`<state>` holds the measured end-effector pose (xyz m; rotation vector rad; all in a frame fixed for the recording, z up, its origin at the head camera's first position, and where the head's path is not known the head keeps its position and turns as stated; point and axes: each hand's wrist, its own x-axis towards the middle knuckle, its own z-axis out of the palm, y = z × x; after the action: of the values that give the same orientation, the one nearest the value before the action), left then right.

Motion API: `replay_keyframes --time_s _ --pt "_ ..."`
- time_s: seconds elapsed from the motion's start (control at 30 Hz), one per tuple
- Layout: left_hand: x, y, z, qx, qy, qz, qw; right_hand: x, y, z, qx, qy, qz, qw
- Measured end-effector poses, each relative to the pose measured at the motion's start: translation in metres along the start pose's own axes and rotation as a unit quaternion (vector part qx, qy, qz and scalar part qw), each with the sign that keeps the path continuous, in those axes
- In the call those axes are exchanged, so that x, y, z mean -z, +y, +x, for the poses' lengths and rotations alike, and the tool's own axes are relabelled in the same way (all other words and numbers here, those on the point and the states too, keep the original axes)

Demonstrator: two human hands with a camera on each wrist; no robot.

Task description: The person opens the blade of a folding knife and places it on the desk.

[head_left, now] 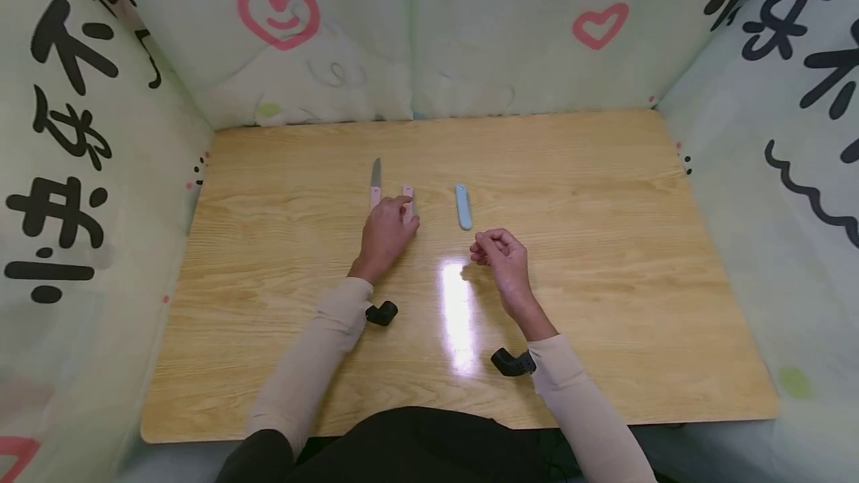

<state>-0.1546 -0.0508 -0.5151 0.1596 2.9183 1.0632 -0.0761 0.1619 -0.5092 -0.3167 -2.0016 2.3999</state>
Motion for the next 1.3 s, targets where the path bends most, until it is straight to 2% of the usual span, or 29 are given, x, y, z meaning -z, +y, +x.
replay_keyframes --time_s 0.07,0.17,0.43,0.67,1.1,1.3 --pt "-0.005 0.001 -0.001 -0.004 -0.019 0.022 0.9996 0.000 0.000 -0.001 -0.003 0.000 0.003 1.000" --pt "-0.010 0.004 -0.001 -0.002 -0.031 0.035 0.9989 -0.001 0.001 -0.002 -0.006 -0.003 0.005 1.000" --pt "-0.015 0.006 -0.001 0.014 -0.015 0.051 0.9985 0.000 0.002 -0.002 -0.018 0.001 0.007 1.000" --pt "-0.018 0.007 0.001 0.009 -0.029 0.073 0.9968 -0.001 0.002 -0.004 -0.023 -0.001 0.014 1.000" --pt "-0.016 0.006 0.005 0.003 -0.033 0.097 0.9947 0.002 0.005 -0.002 -0.027 -0.012 -0.002 1.000" --pt "-0.015 0.007 0.006 0.020 -0.035 0.098 0.9944 0.002 0.005 -0.002 -0.035 -0.019 -0.005 0.999"
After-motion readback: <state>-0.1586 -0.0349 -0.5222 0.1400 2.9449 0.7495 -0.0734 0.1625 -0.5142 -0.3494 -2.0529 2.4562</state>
